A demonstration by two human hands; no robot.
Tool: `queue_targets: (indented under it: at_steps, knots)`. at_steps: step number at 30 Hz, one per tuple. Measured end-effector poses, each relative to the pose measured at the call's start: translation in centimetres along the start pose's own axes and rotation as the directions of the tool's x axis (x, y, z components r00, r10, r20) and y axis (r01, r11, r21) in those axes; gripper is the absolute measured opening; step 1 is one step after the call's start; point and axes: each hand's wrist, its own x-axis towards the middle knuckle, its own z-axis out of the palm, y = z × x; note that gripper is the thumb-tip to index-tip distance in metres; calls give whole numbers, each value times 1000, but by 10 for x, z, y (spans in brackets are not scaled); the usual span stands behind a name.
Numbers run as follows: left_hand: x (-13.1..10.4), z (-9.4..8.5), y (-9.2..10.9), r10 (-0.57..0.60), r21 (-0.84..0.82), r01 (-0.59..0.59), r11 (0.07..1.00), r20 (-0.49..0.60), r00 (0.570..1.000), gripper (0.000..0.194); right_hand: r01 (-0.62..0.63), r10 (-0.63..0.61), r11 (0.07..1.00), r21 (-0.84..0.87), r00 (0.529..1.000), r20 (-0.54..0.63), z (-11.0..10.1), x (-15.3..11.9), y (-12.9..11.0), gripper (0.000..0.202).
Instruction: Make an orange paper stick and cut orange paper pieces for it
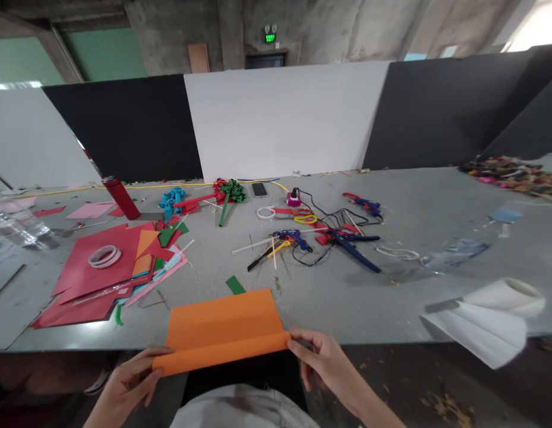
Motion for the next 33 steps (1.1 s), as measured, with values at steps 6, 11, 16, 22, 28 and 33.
queue_targets:
  at_steps: [6, 11, 16, 22, 28, 33]
  knots:
    - [-12, 14, -5, -122, -155, 116, 981, -31, 992, 40, 35, -33, 999, -33, 998, 47, -1, 3, 12, 76]
    - [-10, 8, -10, 0, 55, 0, 998, 3, 1000, 34, 146, -145, 986, -76, 989, 27, 0, 6, 20, 58]
    - [-5, 2, -22, 285, 294, -264, 919, -30, 958, 25, 219, -219, 975, -49, 976, -7, 8, 5, 25, 49]
    - [2, 6, -37, 538, 431, -460, 776, -70, 840, 27, 342, -351, 936, -82, 924, -150, 11, 15, 46, 41]
    - [10, 12, -34, 537, 410, -456, 790, -103, 837, 25, 381, -414, 910, -164, 862, -293, 12, 17, 57, 33]
    - [12, 10, -17, 519, 379, -437, 816, -149, 841, 20, 388, -447, 894, -224, 806, -388, 13, 9, 50, 27]
